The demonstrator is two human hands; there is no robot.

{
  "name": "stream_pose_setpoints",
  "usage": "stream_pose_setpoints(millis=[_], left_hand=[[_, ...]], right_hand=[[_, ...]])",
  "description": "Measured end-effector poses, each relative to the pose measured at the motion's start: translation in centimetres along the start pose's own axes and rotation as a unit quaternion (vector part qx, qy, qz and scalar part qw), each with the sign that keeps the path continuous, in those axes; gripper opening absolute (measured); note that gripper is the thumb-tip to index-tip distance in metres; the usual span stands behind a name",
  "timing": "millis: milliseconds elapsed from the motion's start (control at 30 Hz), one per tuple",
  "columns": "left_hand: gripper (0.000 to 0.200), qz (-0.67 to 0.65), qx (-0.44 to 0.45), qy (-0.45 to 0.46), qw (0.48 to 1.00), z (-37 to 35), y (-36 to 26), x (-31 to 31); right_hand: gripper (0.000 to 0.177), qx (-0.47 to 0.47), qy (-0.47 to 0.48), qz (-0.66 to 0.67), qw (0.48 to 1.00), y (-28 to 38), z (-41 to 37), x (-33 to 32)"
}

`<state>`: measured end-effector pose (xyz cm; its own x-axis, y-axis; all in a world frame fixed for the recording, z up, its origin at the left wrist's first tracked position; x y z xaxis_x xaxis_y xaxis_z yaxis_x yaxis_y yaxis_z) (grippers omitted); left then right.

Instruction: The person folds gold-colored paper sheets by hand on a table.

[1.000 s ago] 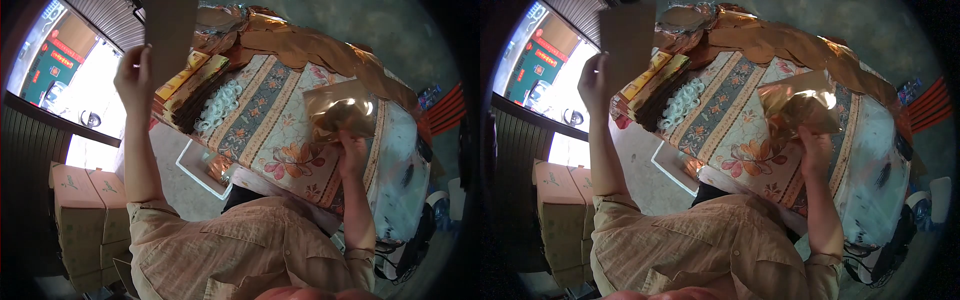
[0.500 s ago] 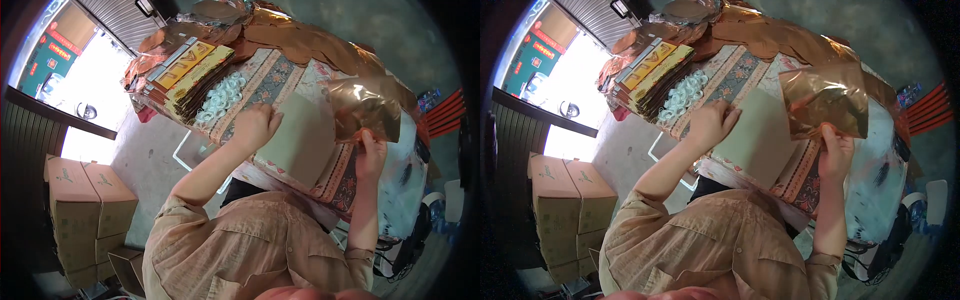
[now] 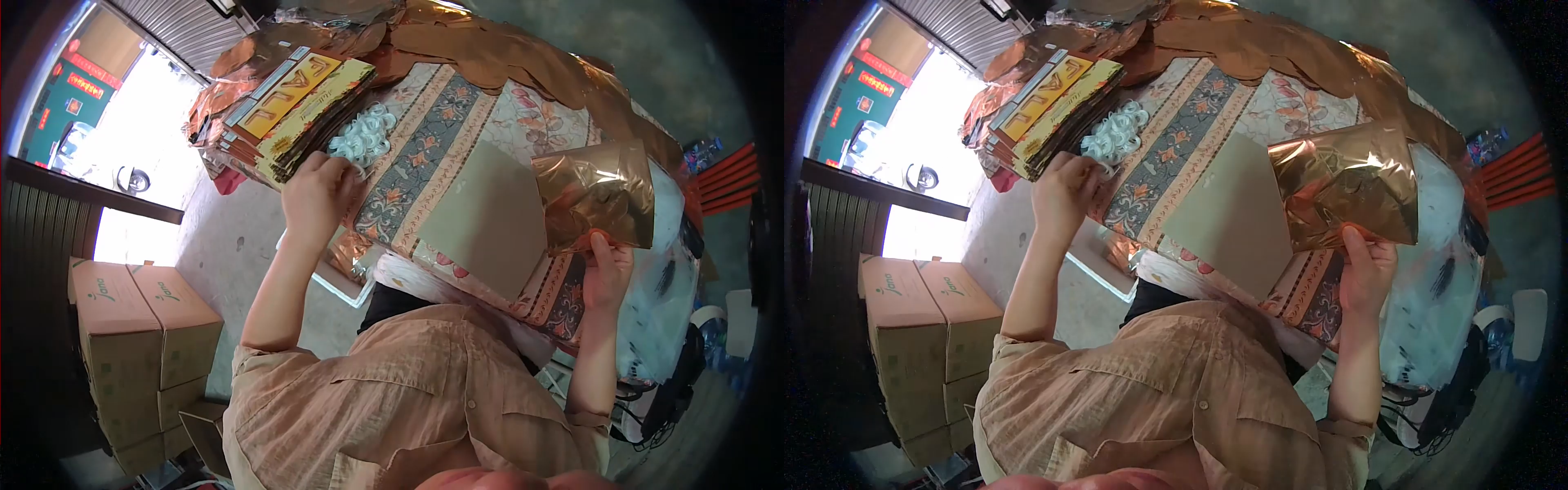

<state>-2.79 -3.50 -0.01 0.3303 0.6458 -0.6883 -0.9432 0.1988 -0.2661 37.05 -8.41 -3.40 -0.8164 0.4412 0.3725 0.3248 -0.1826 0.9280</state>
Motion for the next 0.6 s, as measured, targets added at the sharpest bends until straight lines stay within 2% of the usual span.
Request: stream_pose_setpoints(millis=[33, 100, 133, 167, 233, 267, 400, 467, 600], left_hand=[[0.014, -0.003, 0.002, 0.001, 1.0, 0.5, -0.3, -0.2], [0.011, -0.207, -0.113, -0.008, 0.972, 1.6, -0.6, -0.3], [0.009, -0.261, -0.185, 0.033, 0.947, 1.9, -0.9, 0.1], [0.009, -0.268, -0.181, 0.037, 0.946, 2.4, -1.7, 0.4], [0.012, -0.436, -0.279, 0.187, 0.835, 2.9, -4.4, 2.0], [0.014, -0.467, -0.264, 0.231, 0.812, 2.8, -5.8, 3.2], [0.013, -0.477, -0.198, 0.306, 0.8, 0.9, -10.6, 8.7], [0.013, -0.35, 0.015, 0.278, 0.894, 0.4, -12.3, 9.8], [0.015, -0.29, 0.076, 0.255, 0.919, 0.2, -12.6, 8.5]], right_hand=[[0.012, -0.005, 0.009, -0.003, 1.0, 0.1, -0.1, -0.1], [0.012, -0.008, 0.001, -0.003, 1.0, 0.2, 0.0, -0.2], [0.012, -0.009, -0.007, -0.004, 1.0, 0.3, 0.0, -0.3], [0.012, -0.014, -0.014, -0.007, 1.0, 0.5, 0.1, -0.2], [0.011, -0.007, -0.005, -0.005, 1.0, 1.0, 0.6, 0.3], [0.012, -0.002, -0.008, 0.0, 1.0, 1.2, 1.0, 0.3], [0.012, 0.005, -0.004, 0.02, 1.0, 1.7, 2.3, 0.2], [0.013, 0.015, 0.007, -0.006, 1.0, 2.0, 2.2, 0.0], [0.015, 0.037, 0.028, -0.052, 0.998, 2.8, 2.2, -0.8]])
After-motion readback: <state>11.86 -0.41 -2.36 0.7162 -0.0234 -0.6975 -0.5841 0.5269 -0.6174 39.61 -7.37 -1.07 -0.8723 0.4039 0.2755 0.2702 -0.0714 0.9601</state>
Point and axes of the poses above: each hand's wrist, its own z-axis towards the middle knuckle, its own x-axis out of the palm, y = z × x, the point moved 1 cm from there along z, towards the middle knuckle, and after that the axes turned 15 degrees about -y, right-handed, at the moved point
